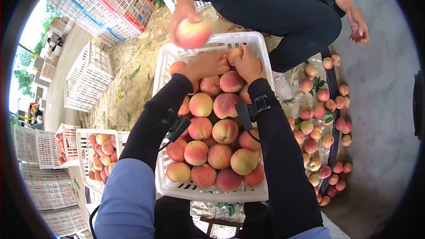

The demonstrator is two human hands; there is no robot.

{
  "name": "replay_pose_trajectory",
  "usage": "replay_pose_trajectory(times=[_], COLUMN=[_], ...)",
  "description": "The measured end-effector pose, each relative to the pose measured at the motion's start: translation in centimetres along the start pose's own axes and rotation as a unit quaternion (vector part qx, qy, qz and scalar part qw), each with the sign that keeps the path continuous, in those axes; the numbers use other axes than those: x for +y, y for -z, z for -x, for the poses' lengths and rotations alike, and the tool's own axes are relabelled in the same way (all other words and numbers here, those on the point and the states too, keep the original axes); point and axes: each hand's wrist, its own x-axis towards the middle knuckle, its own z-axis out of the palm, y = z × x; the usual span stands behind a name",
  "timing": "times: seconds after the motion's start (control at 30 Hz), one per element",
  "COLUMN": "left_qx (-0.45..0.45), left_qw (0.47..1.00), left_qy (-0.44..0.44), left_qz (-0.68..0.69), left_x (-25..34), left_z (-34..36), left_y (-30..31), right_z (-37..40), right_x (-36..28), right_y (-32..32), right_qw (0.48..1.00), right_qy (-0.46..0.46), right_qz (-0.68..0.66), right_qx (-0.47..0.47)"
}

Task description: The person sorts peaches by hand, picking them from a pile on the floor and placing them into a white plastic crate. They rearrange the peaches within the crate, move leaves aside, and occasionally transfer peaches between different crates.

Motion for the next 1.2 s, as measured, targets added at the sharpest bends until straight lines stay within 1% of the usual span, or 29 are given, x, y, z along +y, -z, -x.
replay_pose_trajectory(times=[0.03,0.07,0.1,0.13,0.17,0.2,0.23,0.3,0.33,0.4,0.43,0.5,0.53,0.6,0.63,0.7,0.73,0.77,0.8,0.83,0.9,0.93,1.0,1.03,1.07,1.1,1.13,1.17,1.2], left_qx=[-0.028,-0.045,-0.044,-0.014,0.016,0.034,0.038,0.122,0.126,0.177,0.184,0.097,0.104,0.043,0.046,0.035,0.025,0.029,0.046,0.062,0.053,0.05,0.046,0.033,0.021,0.025,0.039,0.052,0.054], left_qw=[0.998,0.999,0.999,0.997,0.991,0.986,0.987,0.992,0.992,0.966,0.964,0.986,0.985,0.996,0.996,0.998,0.999,0.999,0.998,0.997,0.998,0.998,0.999,0.999,0.998,0.998,0.996,0.993,0.992], left_qy=[0.026,0.018,0.017,0.011,0.004,0.006,0.008,-0.029,-0.023,-0.165,-0.159,-0.119,-0.117,-0.072,-0.074,-0.047,-0.035,-0.031,-0.033,-0.036,-0.03,-0.027,-0.027,-0.002,0.022,0.02,0.055,0.092,0.09], left_qz=[0.045,-0.02,-0.013,-0.073,-0.134,-0.166,-0.159,-0.027,-0.018,0.095,0.102,0.064,0.072,0.024,0.03,0.001,-0.016,-0.014,-0.006,0.001,0.009,0.004,0.001,0.027,0.053,0.054,0.058,0.061,0.062], left_x=[0.6,0.2,-0.3,-0.8,-1.2,-0.8,-0.5,0.0,0.0,0.2,0.4,0.8,0.8,0.9,1.1,1.3,1.7,1.6,1.4,1.3,1.0,0.9,1.2,1.3,1.6,2.2,2.9,3.4,3.5], left_z=[-0.3,-1.0,-0.9,-0.5,-0.3,-0.1,0.0,0.2,-0.1,-1.2,-1.5,-2.1,-2.4,-2.9,-3.1,-3.1,-2.9,-2.9,-2.9,-2.9,-3.2,-3.2,-3.0,-2.9,-3.0,-3.2,-3.0,-2.8,-2.6], left_y=[0.0,-0.4,-1.2,-2.0,-2.7,-2.9,-2.8,-2.8,-3.4,-4.2,-4.5,-4.8,-4.6,-4.2,-4.3,-4.1,-3.7,-3.8,-4.2,-4.7,-5.1,-5.1,-5.1,-4.8,-4.6,-4.6,-4.8,-5.0,-5.8], right_z=[-0.1,-0.2,-0.3,-0.9,-1.8,-2.1,-2.2,-2.2,-2.4,-2.8,-2.9,-2.7,-2.4,-0.7,0.4,2.7,4.0,5.4,6.3,6.6,7.1,7.6,8.7,9.1,9.4,9.5,9.3,8.9,8.5], right_x=[0.1,0.3,0.7,1.7,2.7,2.6,2.6,2.6,2.6,2.7,2.6,2.2,1.9,1.0,0.3,-1.1,-1.5,-1.7,-1.7,-1.6,-1.6,-1.9,-2.7,-2.9,-3.0,-3.0,-2.8,-2.5,-2.2], right_y=[0.0,0.1,0.0,-0.5,-0.9,-0.7,-0.4,0.0,0.2,0.7,0.6,0.9,1.1,1.2,1.2,1.4,2.0,2.6,3.2,3.6,4.4,4.2,3.2,2.9,2.6,2.6,3.1,4.0,4.7], right_qw=[1.0,1.0,0.999,1.0,0.999,0.995,0.996,0.982,0.983,0.946,0.948,0.937,0.94,0.982,0.993,0.996,0.996,0.98,0.954,0.954,0.898,0.897,0.91,0.91,0.917,0.923,0.922,0.952,0.97], right_qy=[-0.001,0.014,0.03,0.028,0.029,0.031,0.032,-0.016,-0.016,-0.024,-0.024,-0.051,-0.05,-0.007,0.015,0.061,0.065,0.135,0.204,0.205,0.354,0.355,0.289,0.288,0.255,0.223,0.224,0.197,0.168], right_qz=[0.005,0.0,-0.005,0.002,-0.044,-0.089,-0.081,-0.169,-0.159,-0.286,-0.276,-0.311,-0.301,-0.155,-0.083,0.057,0.06,0.137,0.212,0.215,0.26,0.261,0.292,0.296,0.304,0.31,0.313,0.212,0.107], right_qx=[0.001,0.01,0.016,0.013,-0.006,-0.024,-0.027,-0.08,-0.085,-0.153,-0.159,-0.149,-0.152,-0.106,-0.08,-0.031,-0.032,-0.041,-0.05,-0.053,-0.032,-0.033,-0.049,-0.047,-0.05,-0.053,-0.051,-0.097,-0.141])
